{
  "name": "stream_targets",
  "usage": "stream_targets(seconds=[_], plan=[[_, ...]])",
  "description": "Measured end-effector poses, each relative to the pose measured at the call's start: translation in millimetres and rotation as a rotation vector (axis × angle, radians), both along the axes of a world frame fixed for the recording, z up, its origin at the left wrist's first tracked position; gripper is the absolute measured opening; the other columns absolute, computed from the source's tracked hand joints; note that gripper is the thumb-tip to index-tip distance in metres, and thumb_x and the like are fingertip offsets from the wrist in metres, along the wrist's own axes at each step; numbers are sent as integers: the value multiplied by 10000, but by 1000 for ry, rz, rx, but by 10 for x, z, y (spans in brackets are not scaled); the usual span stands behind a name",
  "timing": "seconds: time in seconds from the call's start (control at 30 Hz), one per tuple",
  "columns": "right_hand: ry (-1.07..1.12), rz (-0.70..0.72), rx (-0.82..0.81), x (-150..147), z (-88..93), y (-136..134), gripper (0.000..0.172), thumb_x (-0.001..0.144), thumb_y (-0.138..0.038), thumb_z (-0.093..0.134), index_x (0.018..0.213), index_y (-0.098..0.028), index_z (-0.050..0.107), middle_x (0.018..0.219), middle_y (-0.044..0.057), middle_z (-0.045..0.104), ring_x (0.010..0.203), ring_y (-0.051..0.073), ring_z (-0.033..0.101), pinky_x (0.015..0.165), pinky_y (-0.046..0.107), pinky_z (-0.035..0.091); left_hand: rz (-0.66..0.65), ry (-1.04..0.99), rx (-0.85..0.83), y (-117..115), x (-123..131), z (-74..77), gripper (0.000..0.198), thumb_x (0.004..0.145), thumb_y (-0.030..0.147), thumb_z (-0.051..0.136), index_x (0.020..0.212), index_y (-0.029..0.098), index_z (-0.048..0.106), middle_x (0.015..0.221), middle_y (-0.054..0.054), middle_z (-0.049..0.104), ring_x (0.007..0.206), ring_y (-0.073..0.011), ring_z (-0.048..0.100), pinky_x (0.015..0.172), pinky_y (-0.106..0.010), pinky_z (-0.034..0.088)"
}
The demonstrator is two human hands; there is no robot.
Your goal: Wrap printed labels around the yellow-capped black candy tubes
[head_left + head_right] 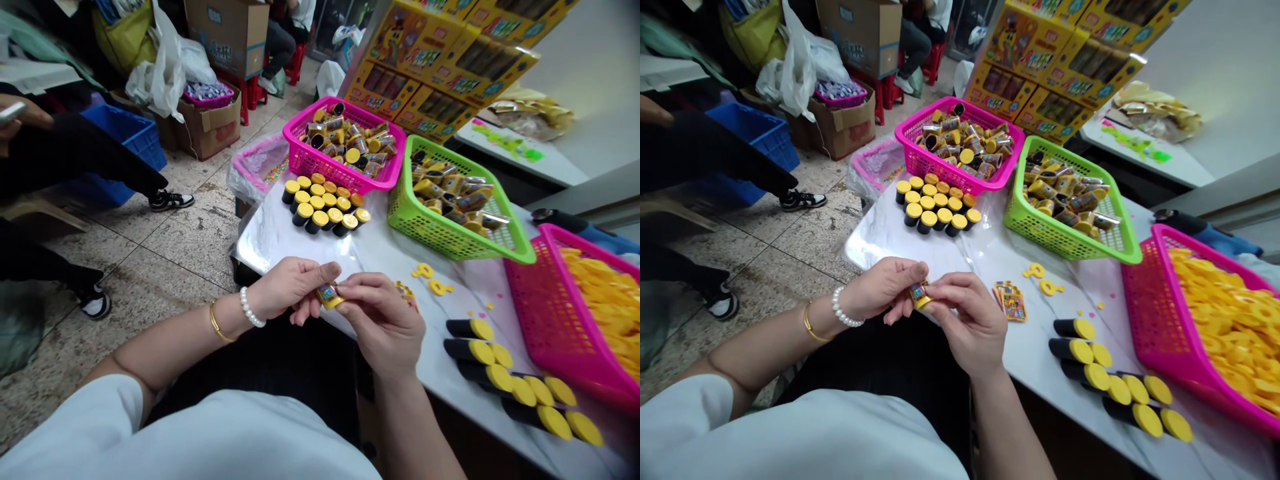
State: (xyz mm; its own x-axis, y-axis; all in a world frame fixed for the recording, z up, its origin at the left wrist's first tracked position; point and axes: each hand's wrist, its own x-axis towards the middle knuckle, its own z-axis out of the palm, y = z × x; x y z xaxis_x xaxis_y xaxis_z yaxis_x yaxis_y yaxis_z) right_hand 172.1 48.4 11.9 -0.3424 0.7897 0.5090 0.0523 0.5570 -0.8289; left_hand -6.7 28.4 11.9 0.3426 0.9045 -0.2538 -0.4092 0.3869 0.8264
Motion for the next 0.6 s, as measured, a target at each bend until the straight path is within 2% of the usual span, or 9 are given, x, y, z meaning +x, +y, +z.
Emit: stream_targets(seconds=[0.1, 0.2, 0.27, 0.37, 0.43, 0.5, 0.57, 0.6], plan=[[15, -27, 45, 14, -14, 22, 258, 771, -97, 813, 907, -315, 799, 829, -1, 672, 739, 145, 653, 628, 276, 561, -20, -65, -1, -3, 8, 6, 581, 768, 721, 678, 771, 142, 619, 463, 9, 619, 282, -81, 489, 282, -164, 317], [109, -44, -25, 13, -73, 50, 209, 791, -107, 798, 858, -304, 785, 813, -13, 650, 707, 125, 641, 574, 241, 550, -9, -80, -17, -9, 14, -5, 537, 758, 662, 734, 742, 140, 608, 461, 23, 606, 277, -65, 467, 285, -161, 313], [130, 2, -99, 5, -98, 30, 218, 818, -134, 780, 940, -315, 781, 910, -2, 669, 753, 130, 663, 606, 252, 583, 18, -54, -28, -14, 26, -22, 531, 743, 647, 757, 718, 148, 577, 450, 32, 593, 273, -60, 458, 279, -155, 291], [61, 97, -154, 10, -84, -56, 410, 813, -177, 795, 1180, -348, 729, 1152, 37, 671, 881, 166, 704, 683, 303, 628, 14, -33, -33, -20, 48, -48, 531, 771, 660, 724, 770, 155, 561, 454, 26, 600, 279, -70, 477, 283, -148, 286], [-42, 96, -121, 31, -41, -66, 387, 814, -185, 792, 1169, -329, 739, 1176, 55, 673, 940, 190, 714, 683, 303, 637, 6, -39, -30, -25, 59, -54, 550, 788, 683, 691, 866, 154, 564, 488, 13, 630, 301, -89, 514, 296, -153, 326], [-140, 7, -68, 63, 43, 68, 212, 834, -203, 769, 1028, -288, 779, 1109, 58, 696, 931, 197, 723, 673, 303, 643, 26, -59, -45, -34, 63, -48, 586, 794, 702, 670, 983, 163, 541, 552, -7, 674, 343, -117, 568, 323, -173, 389], [-181, -154, -5, 117, 207, 393, 119, 853, -243, 744, 965, -262, 779, 1060, 56, 710, 838, 185, 728, 659, 324, 650, 61, -74, -67, -44, 56, -34, 623, 797, 704, 666, 1078, 173, 503, 616, -25, 704, 391, -143, 615, 355, -196, 432], [-176, -258, 45, 160, 328, 611, 124, 864, -268, 727, 979, -255, 771, 1045, 55, 713, 781, 175, 722, 647, 339, 651, 75, -78, -72, -48, 50, -26, 635, 796, 696, 675, 1107, 175, 488, 637, -29, 710, 410, -150, 629, 368, -202, 442]])
